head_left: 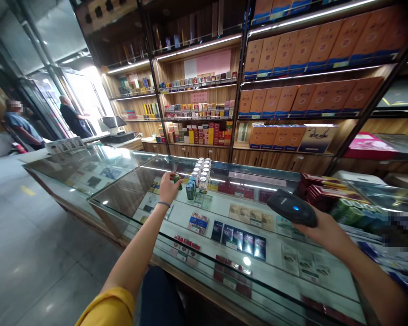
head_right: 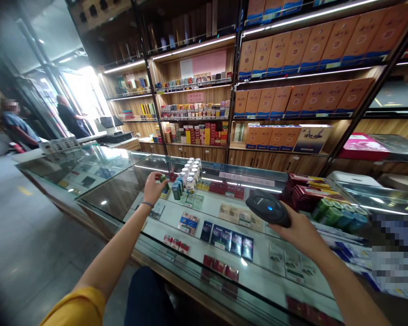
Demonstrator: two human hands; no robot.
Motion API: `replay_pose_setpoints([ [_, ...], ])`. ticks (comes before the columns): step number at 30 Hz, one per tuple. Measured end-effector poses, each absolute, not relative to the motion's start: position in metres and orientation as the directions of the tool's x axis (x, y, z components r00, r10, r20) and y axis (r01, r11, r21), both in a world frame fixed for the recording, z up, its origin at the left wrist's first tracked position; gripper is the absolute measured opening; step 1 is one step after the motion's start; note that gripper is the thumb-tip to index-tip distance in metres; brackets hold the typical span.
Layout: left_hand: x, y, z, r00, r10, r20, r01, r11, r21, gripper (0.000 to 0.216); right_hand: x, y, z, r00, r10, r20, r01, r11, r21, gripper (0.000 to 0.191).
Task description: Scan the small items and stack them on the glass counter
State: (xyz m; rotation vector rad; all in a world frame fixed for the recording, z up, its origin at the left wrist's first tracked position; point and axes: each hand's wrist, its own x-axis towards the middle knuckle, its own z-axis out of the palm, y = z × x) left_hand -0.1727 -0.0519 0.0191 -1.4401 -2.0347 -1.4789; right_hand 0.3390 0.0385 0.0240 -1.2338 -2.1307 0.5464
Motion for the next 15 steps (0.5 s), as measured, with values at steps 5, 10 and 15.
replay_pose_setpoints([
  [5, -0.18, -0.021, -0.001, -0.394, 0.65, 0.649, 0.839, -0.035, 0.544, 0.028, 0.34, 0.04, 0.024, -0.377, 0.877, 0.296, 0.62, 0.477, -0.623, 0.062],
  [10, -0.179, -0.01, -0.022, -0.387, 0.682, 0.621, 0.819, -0.054, 0.571, 0.029, 0.341, 0.039, 0.024, -0.348, 0.884, 0.311, 0.624, 0.466, -0.628, 0.061],
  [15, -0.178, -0.013, -0.027, -0.374, 0.711, 0.595, 0.807, -0.065, 0.586, 0.042, 0.343, 0.04, 0.021, -0.365, 0.878, 0.309, 0.625, 0.478, -0.618, 0.055],
])
